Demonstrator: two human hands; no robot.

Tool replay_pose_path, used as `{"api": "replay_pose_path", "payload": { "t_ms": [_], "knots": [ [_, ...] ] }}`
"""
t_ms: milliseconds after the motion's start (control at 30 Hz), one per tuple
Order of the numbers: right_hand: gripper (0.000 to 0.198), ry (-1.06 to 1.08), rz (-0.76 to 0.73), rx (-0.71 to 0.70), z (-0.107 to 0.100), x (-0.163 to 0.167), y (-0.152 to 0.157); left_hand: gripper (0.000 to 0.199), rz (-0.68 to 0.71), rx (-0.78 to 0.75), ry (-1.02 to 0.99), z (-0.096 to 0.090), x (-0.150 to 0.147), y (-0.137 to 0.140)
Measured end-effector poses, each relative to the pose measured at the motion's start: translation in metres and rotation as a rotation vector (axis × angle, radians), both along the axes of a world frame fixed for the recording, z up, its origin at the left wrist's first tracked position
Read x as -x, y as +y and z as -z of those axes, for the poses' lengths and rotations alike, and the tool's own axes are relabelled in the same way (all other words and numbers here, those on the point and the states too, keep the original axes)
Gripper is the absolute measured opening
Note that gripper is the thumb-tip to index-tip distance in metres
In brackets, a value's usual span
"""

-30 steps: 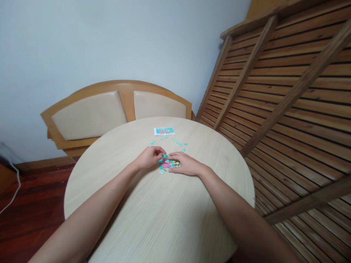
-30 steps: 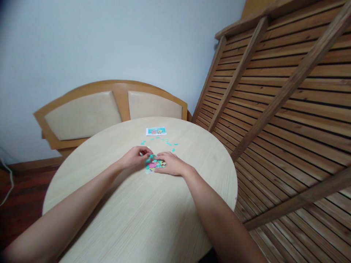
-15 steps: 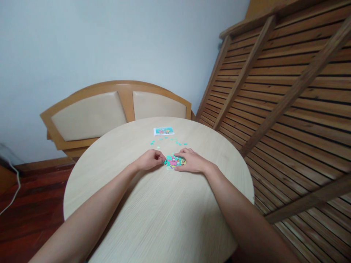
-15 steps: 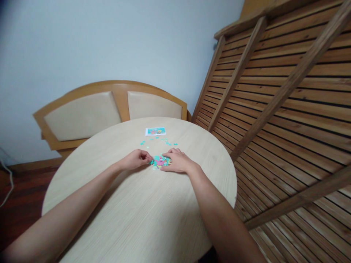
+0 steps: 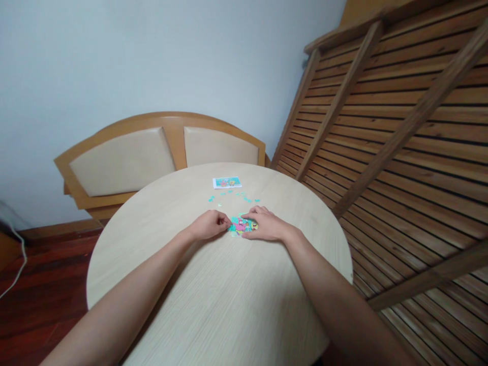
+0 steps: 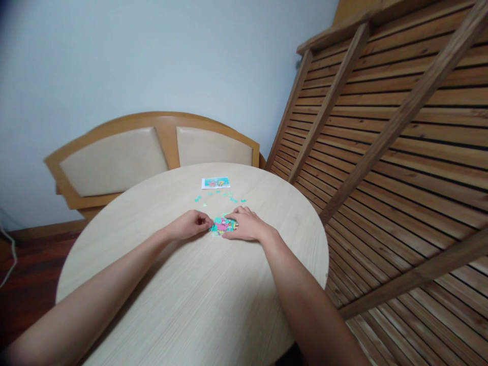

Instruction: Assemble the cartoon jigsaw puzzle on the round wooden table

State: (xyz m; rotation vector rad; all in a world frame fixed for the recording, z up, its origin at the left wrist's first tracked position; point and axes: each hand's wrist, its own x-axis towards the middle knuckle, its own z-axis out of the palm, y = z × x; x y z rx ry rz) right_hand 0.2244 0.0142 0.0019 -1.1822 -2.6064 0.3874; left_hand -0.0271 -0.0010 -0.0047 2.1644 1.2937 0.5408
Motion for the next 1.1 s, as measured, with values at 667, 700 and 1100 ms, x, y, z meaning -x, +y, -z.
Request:
{"api": "replay_pose_path", "payload": {
  "t_ms": [667, 700, 1100],
  "knots": [
    [0.049, 0.08, -0.199, -0.027, -0.002, 0.006, -0.001, 0.024, -0.179, -0.171, 0.394, -0.022, -0.02, -0.023],
    [0.049, 0.081, -0.202, -0.026, -0.002, 0.006, -0.001, 0.024, -0.198, -0.166, 0.4, -0.022, -0.021, -0.024],
    [0.047, 0.066, -0.2, -0.038, -0.004, 0.006, -0.002, 0.023, -0.28, -0.182, 0.439, -0.019, -0.032, -0.03]
  ]
}}
